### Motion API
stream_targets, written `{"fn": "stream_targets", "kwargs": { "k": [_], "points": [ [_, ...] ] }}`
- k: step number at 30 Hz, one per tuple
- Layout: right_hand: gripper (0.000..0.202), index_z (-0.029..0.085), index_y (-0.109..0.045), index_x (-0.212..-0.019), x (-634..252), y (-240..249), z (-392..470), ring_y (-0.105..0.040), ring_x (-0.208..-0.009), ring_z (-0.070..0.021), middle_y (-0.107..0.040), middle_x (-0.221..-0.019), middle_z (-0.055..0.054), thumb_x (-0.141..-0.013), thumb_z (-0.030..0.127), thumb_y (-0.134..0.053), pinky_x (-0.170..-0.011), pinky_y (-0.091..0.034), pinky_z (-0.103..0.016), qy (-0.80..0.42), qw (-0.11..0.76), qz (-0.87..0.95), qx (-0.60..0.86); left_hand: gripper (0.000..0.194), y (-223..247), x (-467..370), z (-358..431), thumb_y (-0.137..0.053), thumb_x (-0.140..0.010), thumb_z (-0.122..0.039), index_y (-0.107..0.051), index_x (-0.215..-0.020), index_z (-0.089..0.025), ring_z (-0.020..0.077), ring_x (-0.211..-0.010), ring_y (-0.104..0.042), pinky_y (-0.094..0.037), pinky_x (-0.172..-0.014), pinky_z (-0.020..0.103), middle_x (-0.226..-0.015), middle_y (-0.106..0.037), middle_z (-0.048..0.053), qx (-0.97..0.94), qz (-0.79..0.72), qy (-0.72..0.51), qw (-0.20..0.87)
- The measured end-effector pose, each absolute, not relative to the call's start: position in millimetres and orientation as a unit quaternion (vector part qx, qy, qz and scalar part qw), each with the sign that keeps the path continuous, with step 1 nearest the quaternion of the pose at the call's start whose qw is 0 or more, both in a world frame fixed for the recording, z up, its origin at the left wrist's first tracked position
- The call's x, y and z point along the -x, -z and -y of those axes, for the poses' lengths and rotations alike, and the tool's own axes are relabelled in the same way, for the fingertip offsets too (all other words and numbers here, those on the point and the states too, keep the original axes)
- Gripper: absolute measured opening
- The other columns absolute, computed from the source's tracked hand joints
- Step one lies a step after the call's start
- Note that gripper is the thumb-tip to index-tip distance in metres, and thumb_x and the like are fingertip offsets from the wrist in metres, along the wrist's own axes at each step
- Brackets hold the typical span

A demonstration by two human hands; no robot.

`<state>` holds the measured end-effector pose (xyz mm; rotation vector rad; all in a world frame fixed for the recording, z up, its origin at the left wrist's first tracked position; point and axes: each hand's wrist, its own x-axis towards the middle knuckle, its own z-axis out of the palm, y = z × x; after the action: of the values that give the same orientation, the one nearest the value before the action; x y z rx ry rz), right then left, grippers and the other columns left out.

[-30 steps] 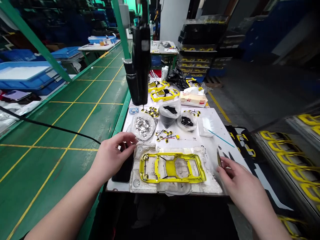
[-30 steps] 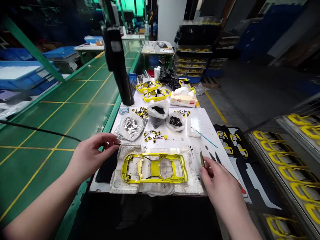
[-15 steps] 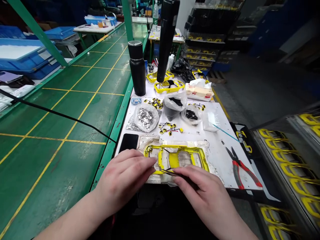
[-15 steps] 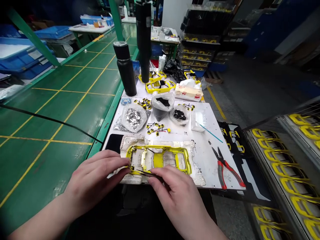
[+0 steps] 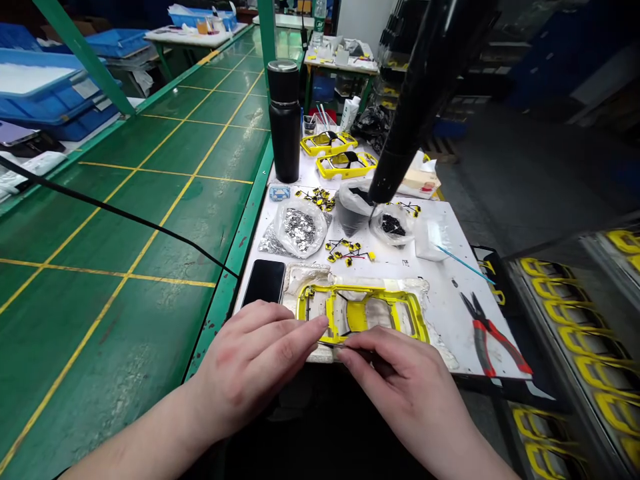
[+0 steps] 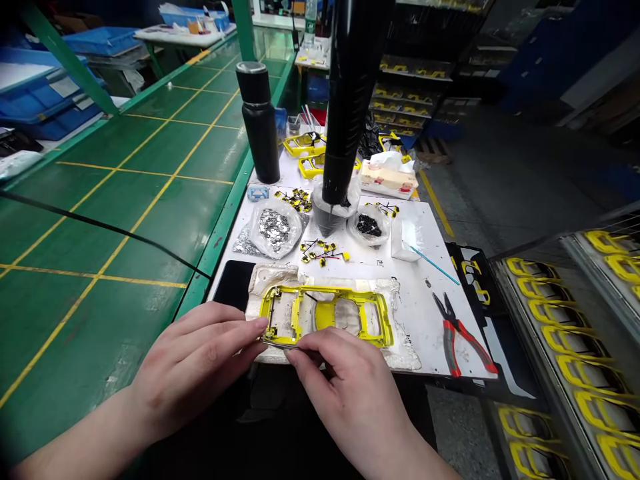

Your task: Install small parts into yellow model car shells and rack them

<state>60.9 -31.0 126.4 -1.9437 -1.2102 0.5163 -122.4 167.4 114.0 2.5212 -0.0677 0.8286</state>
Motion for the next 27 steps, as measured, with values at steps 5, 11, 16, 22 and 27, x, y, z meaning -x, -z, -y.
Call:
{"fn": "stream_targets", "kwargs": {
  "k": [5, 11, 16, 22, 27],
  "points": [
    [0.011, 0.031, -0.082, -0.104, -60, -124, 27, -0.076, -0.078, -0.0152, -0.081, -0.091, 0.006, -0.111, 0.035, -0.074, -0.072, -0.055, -0.029, -0.189, 0.37, 0.495, 0.763, 0.058, -111, 125, -169, -0.078, -0.103, -0.003, -0.061, -0.158, -0.01, 0.0231, -0.109, -0.073, -0.059, -0.097, 0.038, -0.116, -0.083, 0.009, -0.924, 0.02, -0.303, 0.234],
    [0.013, 0.029, -0.081, -0.105, -70, -117, 20, -0.077, -0.085, -0.0197, -0.081, -0.095, 0.002, -0.112, 0.035, -0.072, -0.076, -0.054, -0.033, -0.158, 0.308, 0.514, 0.785, 0.031, -106, 124, -173, -0.08, -0.108, -0.024, -0.07, -0.136, -0.016, 0.0241, -0.104, -0.074, -0.061, -0.094, 0.039, -0.12, -0.08, 0.01, -0.94, -0.05, -0.266, 0.206],
    [0.025, 0.028, -0.08, -0.101, -73, -115, 14, -0.076, -0.082, -0.0228, -0.079, -0.093, 0.0, -0.115, 0.041, -0.064, -0.073, -0.049, -0.037, -0.149, 0.205, 0.538, 0.804, 0.014, -96, 125, -176, -0.077, -0.11, -0.028, -0.074, -0.117, -0.017, 0.0235, -0.097, -0.071, -0.059, -0.084, 0.039, -0.113, -0.077, 0.007, -0.951, -0.062, -0.218, 0.208],
    [0.033, 0.028, -0.076, -0.091, -70, -117, 8, -0.073, -0.075, -0.0222, -0.075, -0.083, 0.001, -0.116, 0.045, -0.061, -0.066, -0.04, -0.037, -0.132, 0.168, 0.546, 0.81, 0.01, -90, 124, -175, -0.076, -0.11, -0.026, -0.075, -0.117, -0.019, 0.0222, -0.096, -0.069, -0.057, -0.084, 0.038, -0.112, -0.076, 0.006, -0.95, -0.056, -0.218, 0.215],
    [0.036, 0.026, -0.071, -0.085, -70, -116, 4, -0.073, -0.075, -0.0221, -0.075, -0.081, 0.0, -0.115, 0.045, -0.062, -0.064, -0.037, -0.037, -0.136, 0.161, 0.551, 0.807, 0.009, -91, 124, -176, -0.076, -0.11, -0.025, -0.076, -0.116, -0.019, 0.0222, -0.096, -0.068, -0.056, -0.084, 0.038, -0.11, -0.076, 0.007, -0.952, -0.049, -0.219, 0.208]
  ]
}}
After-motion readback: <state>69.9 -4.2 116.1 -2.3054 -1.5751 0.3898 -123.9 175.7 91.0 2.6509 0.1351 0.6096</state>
